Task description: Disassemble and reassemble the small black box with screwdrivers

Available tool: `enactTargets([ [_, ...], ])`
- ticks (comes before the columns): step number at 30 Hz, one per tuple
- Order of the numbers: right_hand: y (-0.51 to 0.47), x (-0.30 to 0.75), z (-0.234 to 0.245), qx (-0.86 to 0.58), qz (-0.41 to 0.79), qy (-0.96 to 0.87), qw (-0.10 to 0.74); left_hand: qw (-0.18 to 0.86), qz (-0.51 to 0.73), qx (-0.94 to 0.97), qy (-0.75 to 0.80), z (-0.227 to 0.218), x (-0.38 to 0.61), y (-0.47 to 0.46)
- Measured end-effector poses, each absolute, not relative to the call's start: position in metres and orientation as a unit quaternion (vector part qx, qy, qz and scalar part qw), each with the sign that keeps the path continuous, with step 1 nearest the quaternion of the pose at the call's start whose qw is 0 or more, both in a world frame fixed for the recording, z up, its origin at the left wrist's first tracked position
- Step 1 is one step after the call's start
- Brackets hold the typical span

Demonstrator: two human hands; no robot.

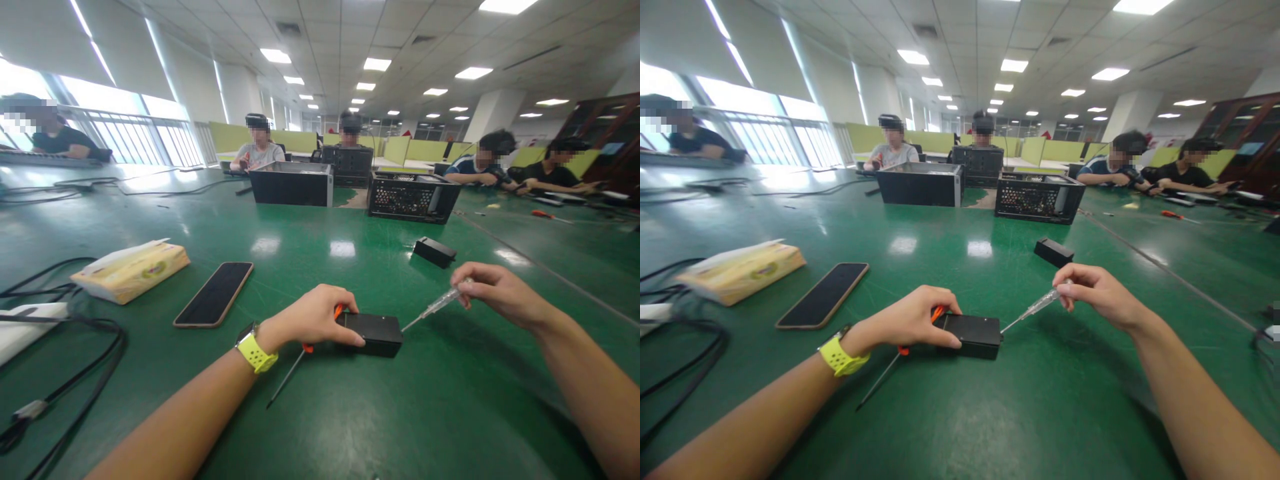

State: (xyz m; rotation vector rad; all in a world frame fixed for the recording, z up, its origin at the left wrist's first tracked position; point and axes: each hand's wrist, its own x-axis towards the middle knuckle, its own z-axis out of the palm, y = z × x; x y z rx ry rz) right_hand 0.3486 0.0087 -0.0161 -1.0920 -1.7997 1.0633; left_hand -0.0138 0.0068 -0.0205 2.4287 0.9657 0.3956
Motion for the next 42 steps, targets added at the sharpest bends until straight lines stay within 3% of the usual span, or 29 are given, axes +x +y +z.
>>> enactTargets([
  [4,0.009,0.353,-0.015,-0.440,0.398,-0.691,0.412,0.252,0.146,0.890,0.351,-0.020,-0.014,0.006],
  [22,0.010,0.339,-0.020,-0.447,0.407,-0.716,0.348,0.251,0.147,0.888,0.357,-0.020,-0.013,0.006],
  [33,0.013,0.340,-0.026,-0.464,0.486,-0.729,0.133,0.256,0.141,0.887,0.357,-0.017,-0.013,0.004],
  [42,0.005,0.323,-0.022,-0.426,0.487,-0.755,0.107,0.249,0.145,0.888,0.357,-0.020,-0.013,0.005],
])
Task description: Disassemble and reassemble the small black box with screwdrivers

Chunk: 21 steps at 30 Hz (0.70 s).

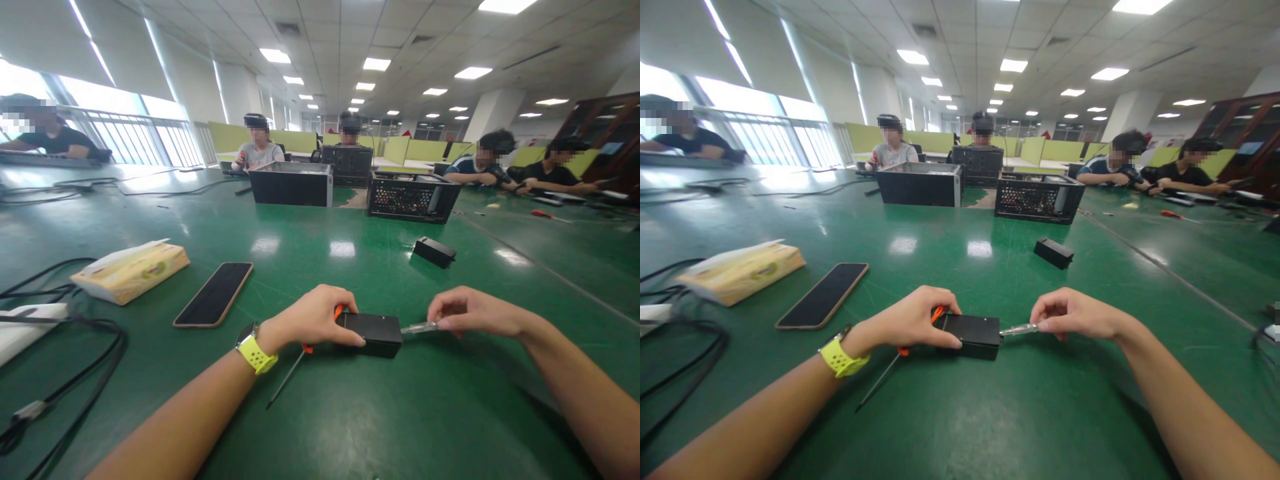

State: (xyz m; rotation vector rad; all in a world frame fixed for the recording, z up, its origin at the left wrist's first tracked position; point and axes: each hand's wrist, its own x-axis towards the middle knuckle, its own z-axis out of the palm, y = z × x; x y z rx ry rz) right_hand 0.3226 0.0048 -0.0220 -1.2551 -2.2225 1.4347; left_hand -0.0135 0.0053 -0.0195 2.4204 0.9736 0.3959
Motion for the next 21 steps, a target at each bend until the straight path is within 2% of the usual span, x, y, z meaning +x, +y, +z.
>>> enactTargets([
  [21,0.002,0.309,-0.031,-0.415,0.453,-0.785,0.073,0.171,0.173,0.914,0.324,-0.022,-0.006,0.009],
])
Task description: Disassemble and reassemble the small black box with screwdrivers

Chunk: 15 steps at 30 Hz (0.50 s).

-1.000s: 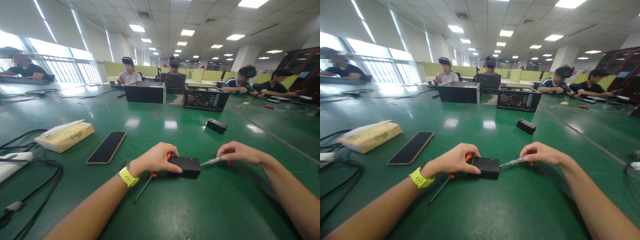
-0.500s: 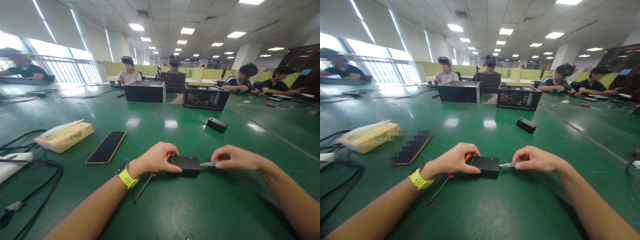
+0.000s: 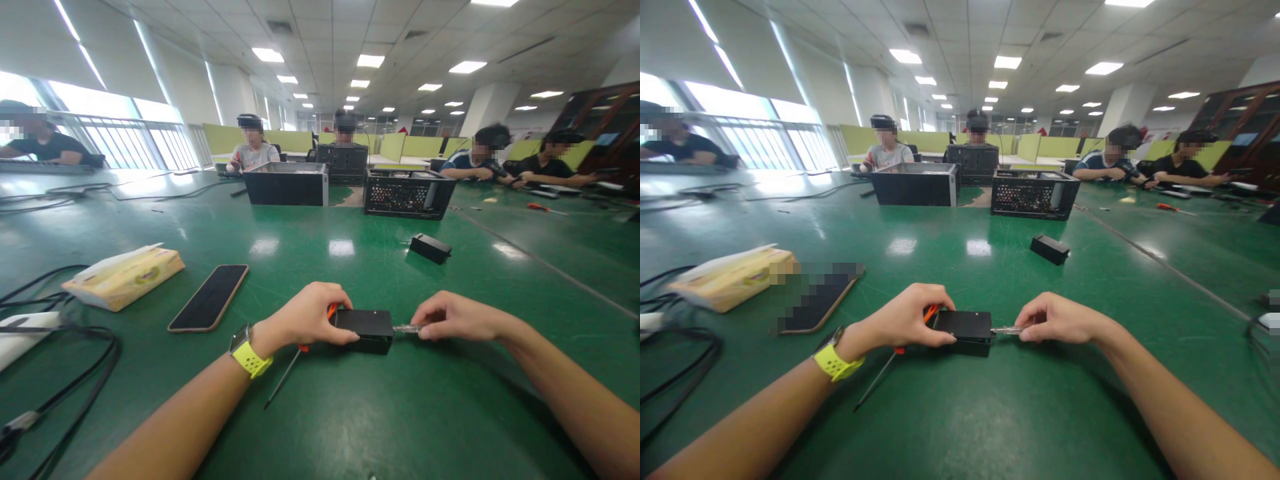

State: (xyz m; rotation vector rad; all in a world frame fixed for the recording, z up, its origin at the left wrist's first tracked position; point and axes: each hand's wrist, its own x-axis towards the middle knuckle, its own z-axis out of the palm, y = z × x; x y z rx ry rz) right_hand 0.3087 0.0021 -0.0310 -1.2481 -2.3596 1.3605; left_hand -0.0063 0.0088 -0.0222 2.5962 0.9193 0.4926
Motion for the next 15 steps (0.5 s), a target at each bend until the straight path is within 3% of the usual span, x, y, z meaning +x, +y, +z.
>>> enactTargets([
  [10,-0.008,0.286,-0.026,-0.386,0.386,-0.828,0.128,0.155,0.170,0.920,0.318,-0.025,-0.009,0.009],
  [15,-0.001,0.302,-0.027,-0.416,0.422,-0.796,0.124,0.160,0.169,0.922,0.310,-0.023,-0.009,0.007],
])
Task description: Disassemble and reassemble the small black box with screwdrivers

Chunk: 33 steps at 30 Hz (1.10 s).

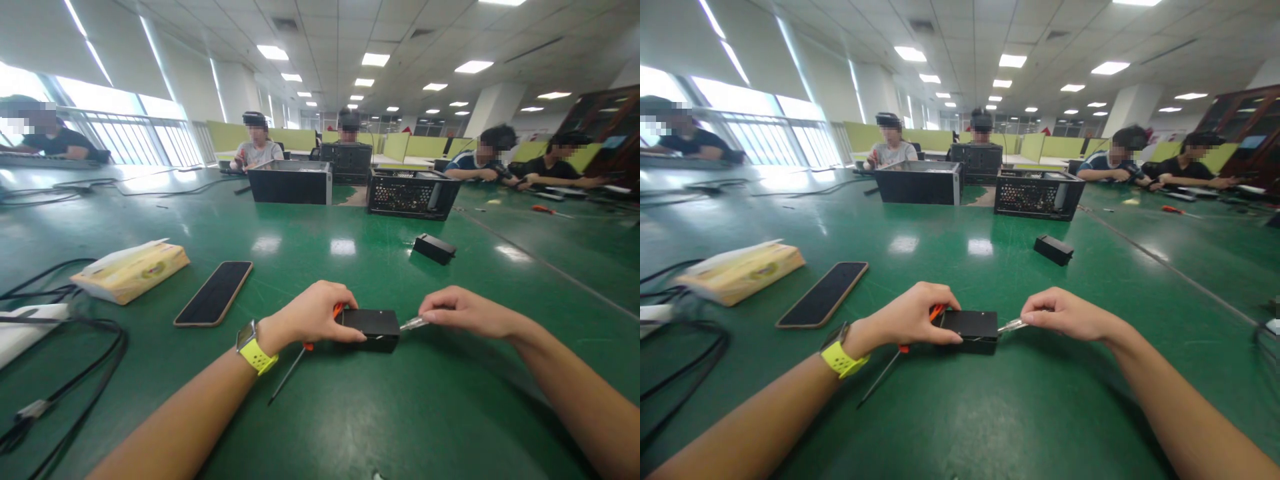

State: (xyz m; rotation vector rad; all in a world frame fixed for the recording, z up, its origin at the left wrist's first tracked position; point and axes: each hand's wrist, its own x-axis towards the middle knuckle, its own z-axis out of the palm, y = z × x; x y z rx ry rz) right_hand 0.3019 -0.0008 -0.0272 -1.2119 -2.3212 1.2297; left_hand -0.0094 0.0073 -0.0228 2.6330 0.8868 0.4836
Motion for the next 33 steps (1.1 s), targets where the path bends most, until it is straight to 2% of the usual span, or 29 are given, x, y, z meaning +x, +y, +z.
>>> enactTargets([
  [4,0.004,0.312,-0.028,-0.444,0.421,-0.780,0.130,0.160,0.170,0.921,0.312,-0.023,-0.011,0.008],
  [10,0.000,0.301,-0.029,-0.457,0.351,-0.800,0.166,0.148,0.174,0.918,0.324,-0.024,-0.014,0.010],
  [13,-0.004,0.292,-0.031,-0.441,0.342,-0.817,0.145,0.132,0.173,0.918,0.332,-0.023,-0.012,0.009],
  [16,-0.007,0.284,-0.034,-0.425,0.354,-0.824,0.126,0.114,0.170,0.923,0.326,-0.023,-0.010,0.009],
  [27,-0.007,0.275,-0.043,-0.404,0.423,-0.791,0.178,0.107,0.174,0.927,0.316,-0.024,-0.008,0.009],
  [33,-0.002,0.280,-0.056,-0.410,0.516,-0.732,0.174,0.094,0.164,0.932,0.308,-0.025,-0.006,0.009],
])
